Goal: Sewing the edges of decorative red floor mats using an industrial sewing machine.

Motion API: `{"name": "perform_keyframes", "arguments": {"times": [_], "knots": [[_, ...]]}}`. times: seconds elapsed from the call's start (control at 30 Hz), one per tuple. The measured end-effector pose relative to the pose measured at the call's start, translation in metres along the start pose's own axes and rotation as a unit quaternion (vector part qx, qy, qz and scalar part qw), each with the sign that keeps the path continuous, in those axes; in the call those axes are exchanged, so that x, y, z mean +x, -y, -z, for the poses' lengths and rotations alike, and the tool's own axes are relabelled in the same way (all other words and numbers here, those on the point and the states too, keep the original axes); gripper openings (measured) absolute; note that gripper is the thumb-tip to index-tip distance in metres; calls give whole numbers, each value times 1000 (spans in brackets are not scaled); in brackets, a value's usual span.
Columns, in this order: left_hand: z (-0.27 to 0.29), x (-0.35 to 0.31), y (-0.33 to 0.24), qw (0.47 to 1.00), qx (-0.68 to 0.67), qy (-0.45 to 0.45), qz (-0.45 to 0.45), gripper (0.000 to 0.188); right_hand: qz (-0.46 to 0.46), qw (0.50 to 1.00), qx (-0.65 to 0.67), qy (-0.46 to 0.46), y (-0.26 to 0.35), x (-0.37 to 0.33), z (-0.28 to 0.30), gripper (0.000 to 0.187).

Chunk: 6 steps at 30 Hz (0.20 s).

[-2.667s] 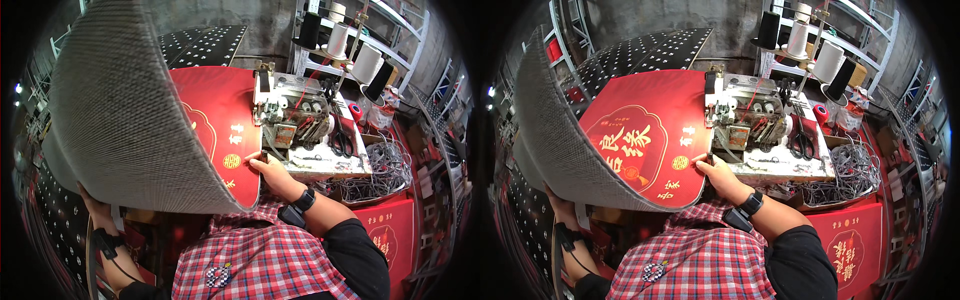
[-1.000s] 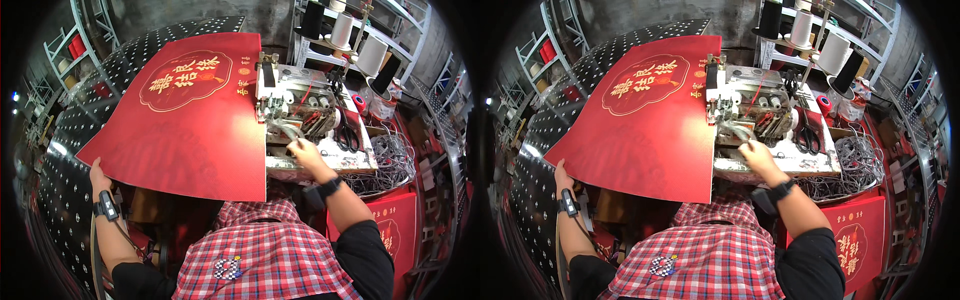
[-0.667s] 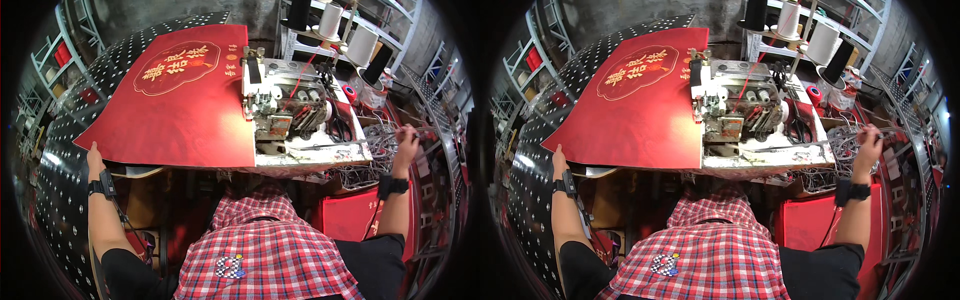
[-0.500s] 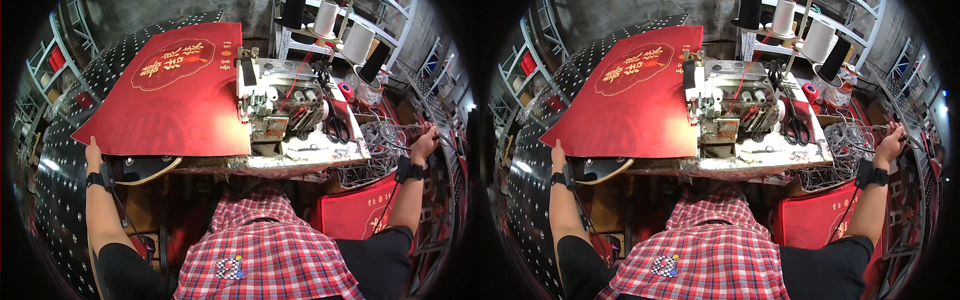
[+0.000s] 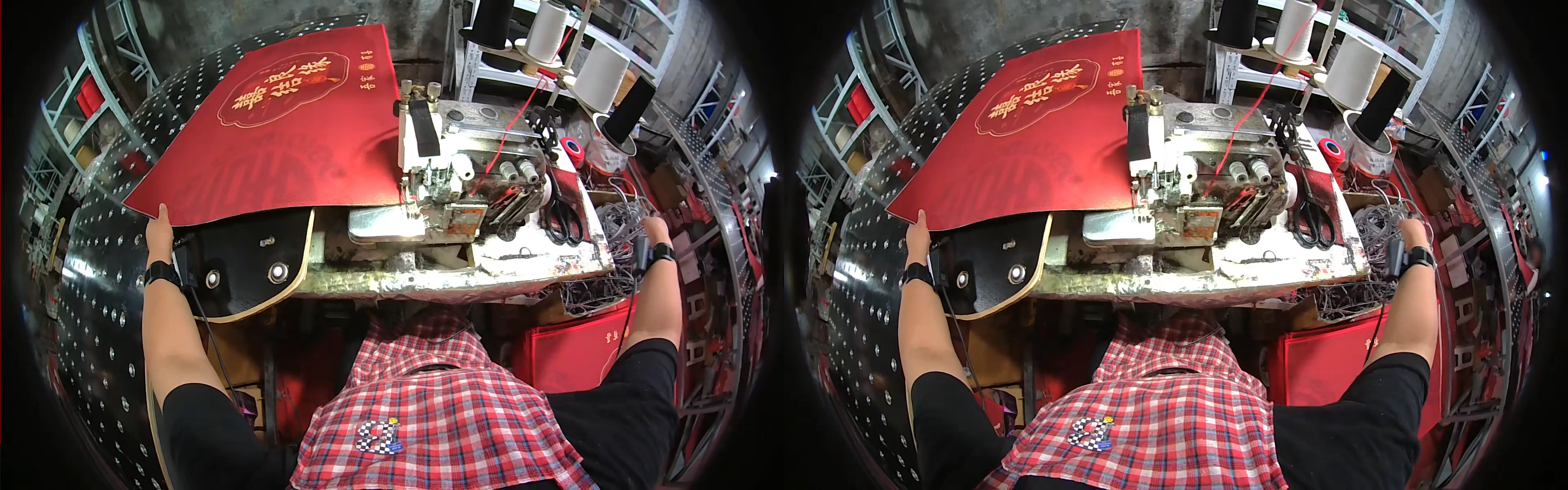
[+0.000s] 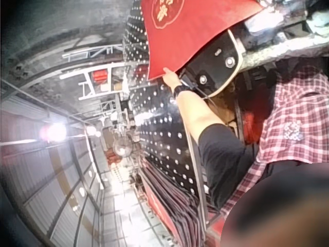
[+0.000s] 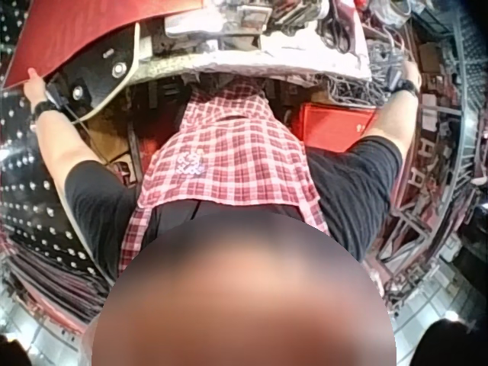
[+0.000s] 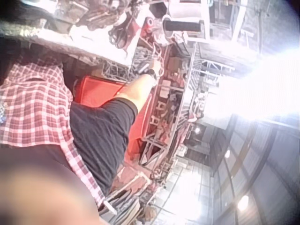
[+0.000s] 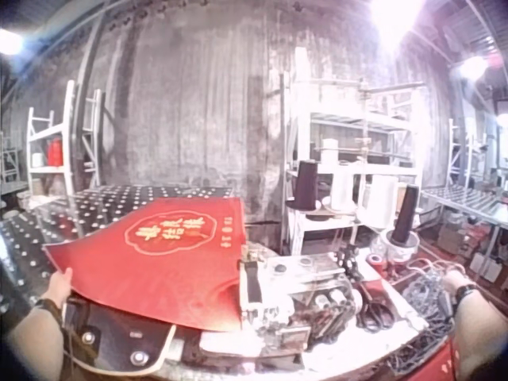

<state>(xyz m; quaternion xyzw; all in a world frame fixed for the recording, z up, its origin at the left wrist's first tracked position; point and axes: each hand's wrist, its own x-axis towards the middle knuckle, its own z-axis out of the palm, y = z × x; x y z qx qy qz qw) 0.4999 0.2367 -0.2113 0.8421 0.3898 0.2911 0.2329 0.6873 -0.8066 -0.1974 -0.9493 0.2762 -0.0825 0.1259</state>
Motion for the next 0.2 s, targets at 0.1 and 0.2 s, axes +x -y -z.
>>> {"name": "perform_keyframes", "arguments": {"times": [0.1,0.2], "knots": [[12,-22,-16,991,-72,46,99,55,42,986,161,24,50,-43,-10,25],[26,-37,-27,983,-134,41,117,56,204,941,260,78,108,-103,-20,25]]}}
